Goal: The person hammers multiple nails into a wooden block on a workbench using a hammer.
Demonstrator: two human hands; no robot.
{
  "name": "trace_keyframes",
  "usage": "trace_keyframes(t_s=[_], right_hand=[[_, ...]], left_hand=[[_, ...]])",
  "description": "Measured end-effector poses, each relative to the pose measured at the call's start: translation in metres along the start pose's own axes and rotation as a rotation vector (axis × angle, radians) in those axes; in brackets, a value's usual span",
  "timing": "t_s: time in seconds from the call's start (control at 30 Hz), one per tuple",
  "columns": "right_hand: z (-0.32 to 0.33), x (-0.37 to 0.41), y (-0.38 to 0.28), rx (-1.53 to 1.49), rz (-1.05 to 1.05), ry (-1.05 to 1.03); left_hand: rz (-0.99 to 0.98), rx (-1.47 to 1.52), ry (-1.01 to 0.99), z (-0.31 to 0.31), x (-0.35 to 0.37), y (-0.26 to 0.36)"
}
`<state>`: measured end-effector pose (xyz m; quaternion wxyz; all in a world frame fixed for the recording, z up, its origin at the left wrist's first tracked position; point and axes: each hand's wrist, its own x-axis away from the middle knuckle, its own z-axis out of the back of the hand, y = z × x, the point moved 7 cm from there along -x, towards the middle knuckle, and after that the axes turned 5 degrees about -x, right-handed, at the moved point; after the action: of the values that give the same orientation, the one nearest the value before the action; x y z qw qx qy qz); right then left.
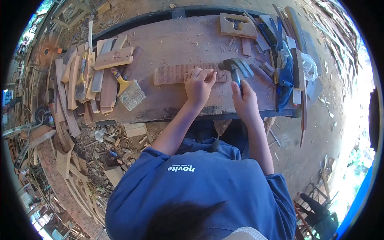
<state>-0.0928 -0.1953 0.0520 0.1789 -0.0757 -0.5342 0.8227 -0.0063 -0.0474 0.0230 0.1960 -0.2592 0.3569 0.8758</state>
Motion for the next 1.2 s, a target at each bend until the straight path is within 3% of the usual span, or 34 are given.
trace_keyframes(t_s=[0.23,0.53,0.73,1.2], right_hand=[[0.011,0.008,0.021,-0.109,-0.191,0.012],[-0.004,0.007,0.001,-0.012,0.017,-0.025],[-0.011,0.006,-0.002,0.048,-0.062,-0.047],[-0.011,0.006,-0.001,0.100,0.009,-0.051]], left_hand=[[-0.014,-0.008,-0.011,-0.003,0.001,-0.002],[-0.014,0.072,-0.033,-0.002,0.002,-0.004],[-0.017,0.118,0.012,0.001,-0.002,-0.003],[0.013,0.118,-0.020,0.001,-0.002,-0.010]])
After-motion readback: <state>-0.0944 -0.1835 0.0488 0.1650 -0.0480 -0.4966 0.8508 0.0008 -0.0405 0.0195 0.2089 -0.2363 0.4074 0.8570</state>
